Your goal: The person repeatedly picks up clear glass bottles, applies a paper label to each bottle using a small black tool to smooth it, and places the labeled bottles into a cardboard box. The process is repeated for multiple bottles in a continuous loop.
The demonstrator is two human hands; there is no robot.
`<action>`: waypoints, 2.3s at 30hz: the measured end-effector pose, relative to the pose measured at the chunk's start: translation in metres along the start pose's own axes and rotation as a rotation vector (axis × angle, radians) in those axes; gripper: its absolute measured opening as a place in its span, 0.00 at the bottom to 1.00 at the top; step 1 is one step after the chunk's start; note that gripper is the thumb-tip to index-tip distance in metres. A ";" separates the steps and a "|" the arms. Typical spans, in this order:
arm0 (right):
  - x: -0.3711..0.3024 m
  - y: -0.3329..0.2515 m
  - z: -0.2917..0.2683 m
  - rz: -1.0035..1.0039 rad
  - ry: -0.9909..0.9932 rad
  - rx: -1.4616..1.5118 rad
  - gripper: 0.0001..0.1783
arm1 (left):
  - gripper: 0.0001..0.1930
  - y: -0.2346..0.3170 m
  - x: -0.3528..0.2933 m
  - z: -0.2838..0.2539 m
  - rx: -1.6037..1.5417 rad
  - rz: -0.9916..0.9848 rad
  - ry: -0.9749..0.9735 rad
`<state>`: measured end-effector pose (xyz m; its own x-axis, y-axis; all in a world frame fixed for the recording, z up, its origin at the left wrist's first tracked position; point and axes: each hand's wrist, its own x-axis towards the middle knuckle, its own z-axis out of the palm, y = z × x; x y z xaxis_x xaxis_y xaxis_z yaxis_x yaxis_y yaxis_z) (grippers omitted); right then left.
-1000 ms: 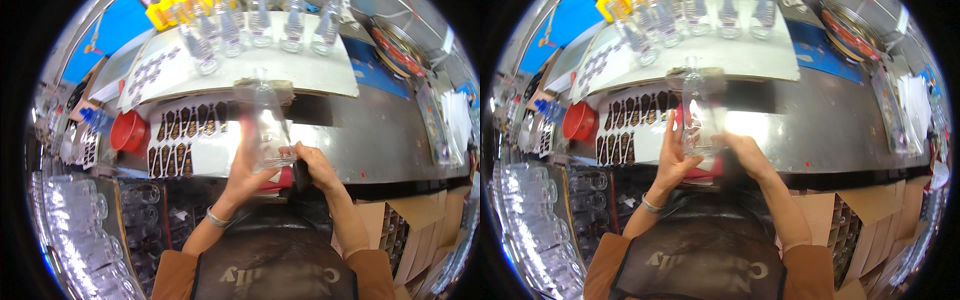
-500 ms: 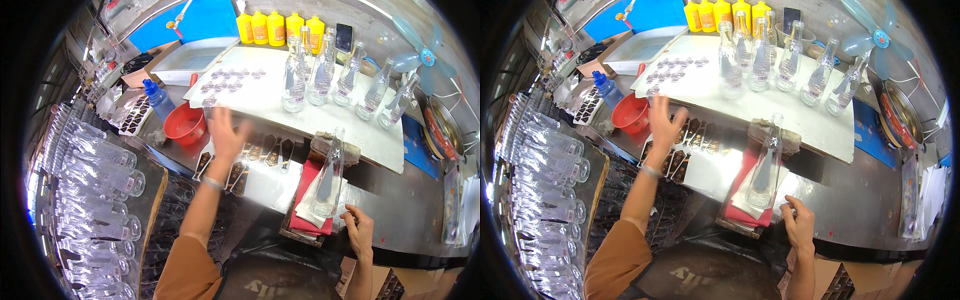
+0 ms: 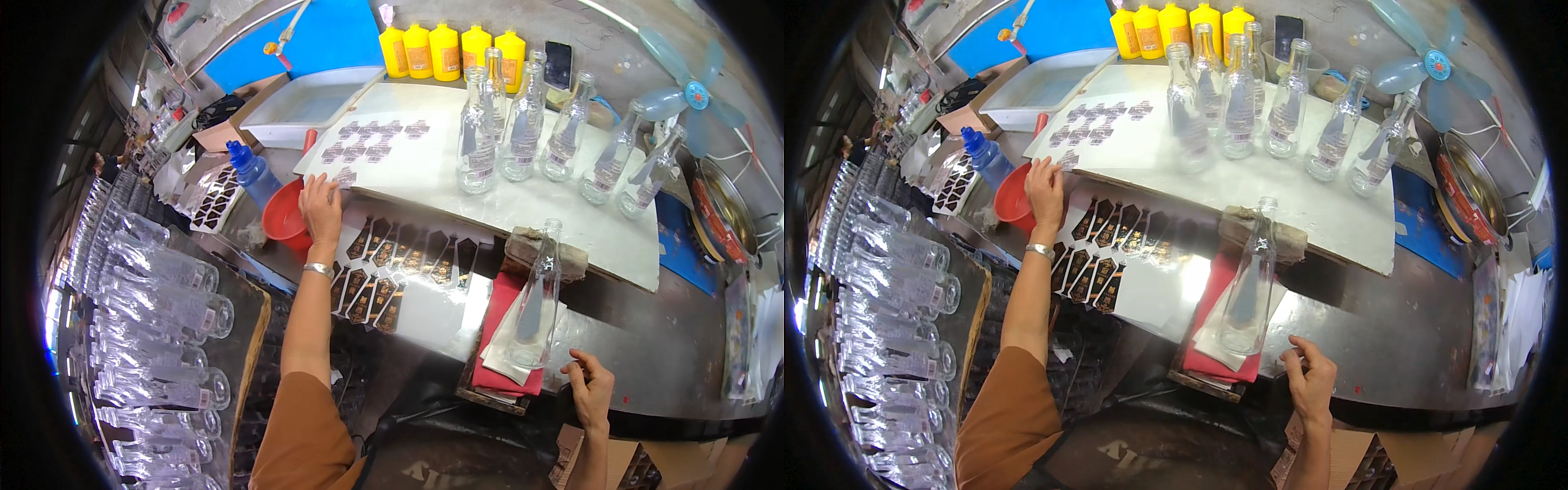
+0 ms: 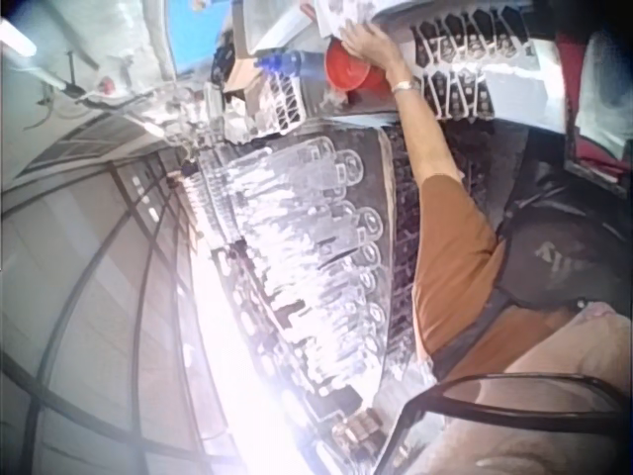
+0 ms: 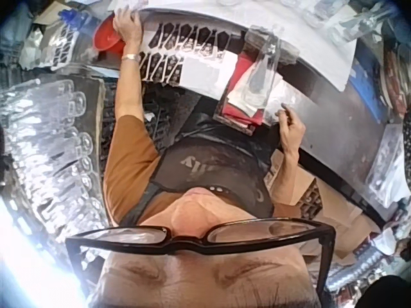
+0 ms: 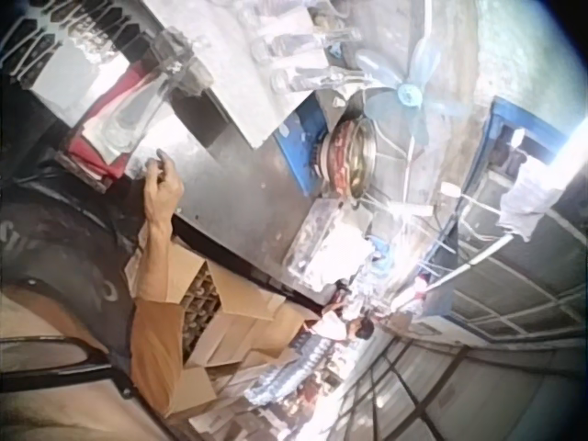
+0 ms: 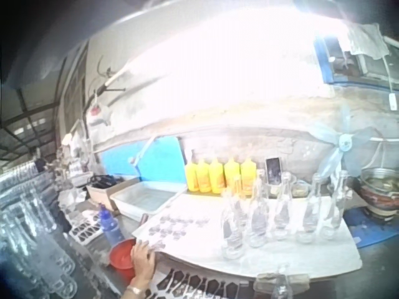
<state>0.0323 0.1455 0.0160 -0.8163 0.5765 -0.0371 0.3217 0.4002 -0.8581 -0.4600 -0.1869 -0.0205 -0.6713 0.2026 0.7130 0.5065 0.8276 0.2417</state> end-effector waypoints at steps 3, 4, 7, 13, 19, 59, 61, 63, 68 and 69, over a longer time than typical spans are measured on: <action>-0.006 0.004 -0.002 -0.026 0.004 0.009 0.15 | 0.05 0.021 -0.002 -0.008 -0.162 0.039 0.094; -0.007 0.006 -0.003 -0.032 0.008 0.013 0.15 | 0.06 0.037 -0.005 -0.013 -0.201 0.043 0.112; -0.011 0.011 0.004 -0.027 -0.026 0.070 0.21 | 0.08 0.072 -0.028 -0.023 -0.864 -0.526 -0.293; 0.002 -0.032 0.039 -0.271 -0.028 -0.345 0.39 | 0.09 0.218 -0.064 -0.085 -1.284 -0.439 -0.632; 0.004 -0.030 0.040 -0.309 0.063 -0.460 0.35 | 0.09 0.310 -0.074 -0.115 -0.868 0.629 -0.286; 0.068 -0.028 0.023 -0.024 -0.170 0.180 0.26 | 0.26 0.299 -0.135 -0.095 -1.017 0.231 -0.690; 0.068 -0.027 0.023 -0.028 -0.176 0.193 0.25 | 0.26 0.299 -0.136 -0.094 -1.045 0.215 -0.686; 0.068 -0.028 0.023 -0.035 -0.178 0.171 0.24 | 0.26 0.299 -0.137 -0.093 -1.034 0.217 -0.677; 0.071 -0.028 0.026 -0.045 -0.141 0.164 0.24 | 0.26 0.301 -0.133 -0.090 -1.049 0.191 -0.687; 0.071 -0.028 0.026 -0.050 -0.139 0.168 0.24 | 0.26 0.302 -0.133 -0.091 -1.044 0.185 -0.695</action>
<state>-0.0468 0.1572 0.0240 -0.8911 0.4507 -0.0524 0.2042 0.2951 -0.9334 -0.1688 -0.0120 0.0178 -0.5263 0.7640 0.3733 0.5942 0.0164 0.8042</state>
